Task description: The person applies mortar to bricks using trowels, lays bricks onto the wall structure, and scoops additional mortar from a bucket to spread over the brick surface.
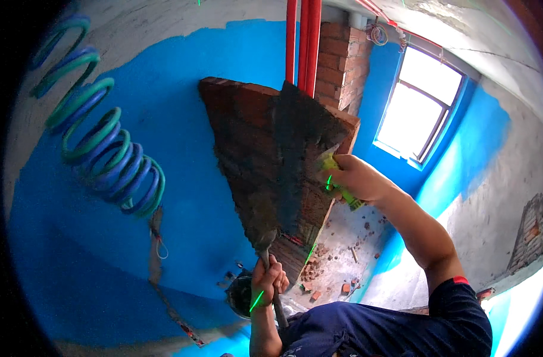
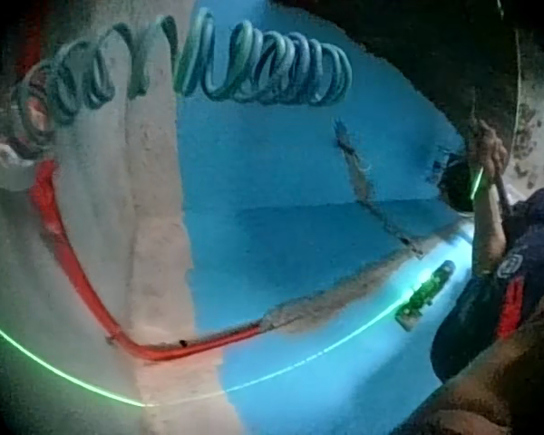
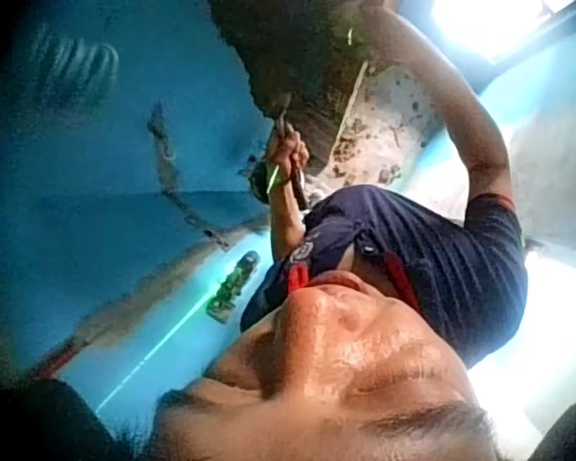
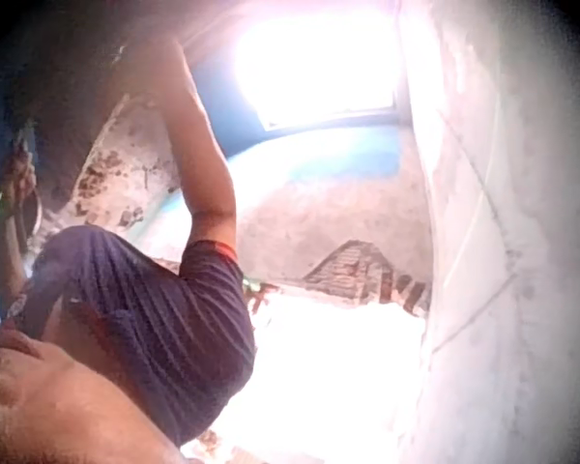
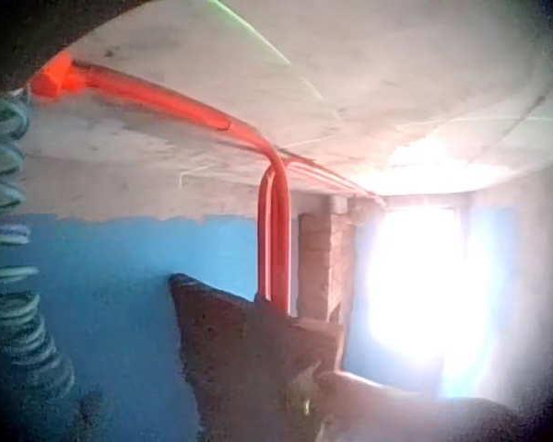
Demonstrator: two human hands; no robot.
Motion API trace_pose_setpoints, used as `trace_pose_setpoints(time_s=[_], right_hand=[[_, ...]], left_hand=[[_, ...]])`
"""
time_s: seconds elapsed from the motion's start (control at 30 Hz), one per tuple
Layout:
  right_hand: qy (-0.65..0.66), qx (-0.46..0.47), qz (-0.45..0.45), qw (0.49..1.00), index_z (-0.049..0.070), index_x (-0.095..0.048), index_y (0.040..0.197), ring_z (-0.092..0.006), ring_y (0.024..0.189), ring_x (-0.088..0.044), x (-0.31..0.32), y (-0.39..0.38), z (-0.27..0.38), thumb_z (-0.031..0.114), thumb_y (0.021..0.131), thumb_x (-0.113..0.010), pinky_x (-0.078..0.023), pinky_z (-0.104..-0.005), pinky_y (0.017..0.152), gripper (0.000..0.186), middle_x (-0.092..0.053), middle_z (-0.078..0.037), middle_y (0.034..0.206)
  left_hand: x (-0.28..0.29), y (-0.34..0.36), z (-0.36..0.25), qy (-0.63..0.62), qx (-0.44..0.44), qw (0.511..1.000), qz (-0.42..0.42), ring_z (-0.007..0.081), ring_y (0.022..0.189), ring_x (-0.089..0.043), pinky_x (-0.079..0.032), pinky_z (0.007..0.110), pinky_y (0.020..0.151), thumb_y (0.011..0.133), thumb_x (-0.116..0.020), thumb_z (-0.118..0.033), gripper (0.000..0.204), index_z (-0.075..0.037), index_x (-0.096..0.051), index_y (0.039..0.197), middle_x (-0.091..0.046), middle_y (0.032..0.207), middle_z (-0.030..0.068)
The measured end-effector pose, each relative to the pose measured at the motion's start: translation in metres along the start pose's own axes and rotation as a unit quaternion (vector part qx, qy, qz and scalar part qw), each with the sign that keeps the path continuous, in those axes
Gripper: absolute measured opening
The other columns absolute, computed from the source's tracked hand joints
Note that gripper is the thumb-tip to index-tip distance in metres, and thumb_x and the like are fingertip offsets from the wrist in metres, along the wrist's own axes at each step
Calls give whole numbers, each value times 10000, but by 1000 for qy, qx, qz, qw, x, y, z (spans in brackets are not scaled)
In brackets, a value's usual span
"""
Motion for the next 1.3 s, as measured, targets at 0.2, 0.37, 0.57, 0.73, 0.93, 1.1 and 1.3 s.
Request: trace_pose_setpoints(time_s=[0.2,0.37,0.57,0.73,0.93,1.1,1.3], right_hand=[[-67,63,-30,995,1,-527,992,-163,591,-582,-1,-14,2,236,897,-606,-475,-308,547,266,-579,-72,734],[-193,170,-159,953,-14,-463,1048,-365,798,-624,-12,-30,-1,302,892,-626,-482,-432,709,389,-618,-205,850],[-255,127,-21,958,0,-489,938,-327,750,-630,-41,-3,-56,244,863,-626,-475,-429,632,290,-603,-198,785],[-332,133,26,933,-27,-503,1025,-404,845,-630,-51,17,-70,243,833,-627,-499,-465,698,354,-619,-262,868],[-337,134,-2,932,-6,-578,930,-390,835,-628,-46,31,-69,246,804,-646,-501,-465,690,289,-619,-251,838],[-428,62,21,901,-14,-575,986,-369,804,-650,-50,35,-59,248,819,-640,-514,-439,673,317,-642,-246,837],[-362,123,-58,922,-9,-562,979,-382,767,-645,-40,39,-55,227,812,-639,-505,-453,646,299,-632,-252,809]], left_hand=[[-1,-1,-3,0,-5,1000,-6,74,411,-317,-298,238,405,927,-512,-89,121,-123,-401,891,-347,538,-31],[1,-1,-3,-11,-3,1000,14,72,410,-319,-295,232,401,920,-519,-92,132,-124,-395,888,-354,536,-29],[0,-1,-2,-15,-4,1000,13,67,405,-334,-291,220,399,922,-514,-94,125,-134,-399,895,-359,527,-27],[5,-4,-4,3,-10,1000,-17,89,381,-329,-333,268,379,902,-542,-83,140,-118,-410,930,-345,519,-32],[15,-4,-1,-22,-28,999,11,75,400,-329,-303,238,407,929,-512,-103,114,-128,-403,909,-361,531,-23],[18,-6,-3,-13,-26,1000,-10,78,403,-332,-318,240,408,928,-518,-111,105,-126,-414,931,-357,535,-27],[16,-5,-5,-13,-27,999,-13,77,408,-339,-335,241,411,931,-515,-105,95,-130,-423,938,-360,537,-30]])
Point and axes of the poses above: each hand's wrist, its own y-axis towards the middle knuckle, its own x-axis out of the back of the hand, z = x × y, the point moved 6 cm from there along y, towards the middle knuckle
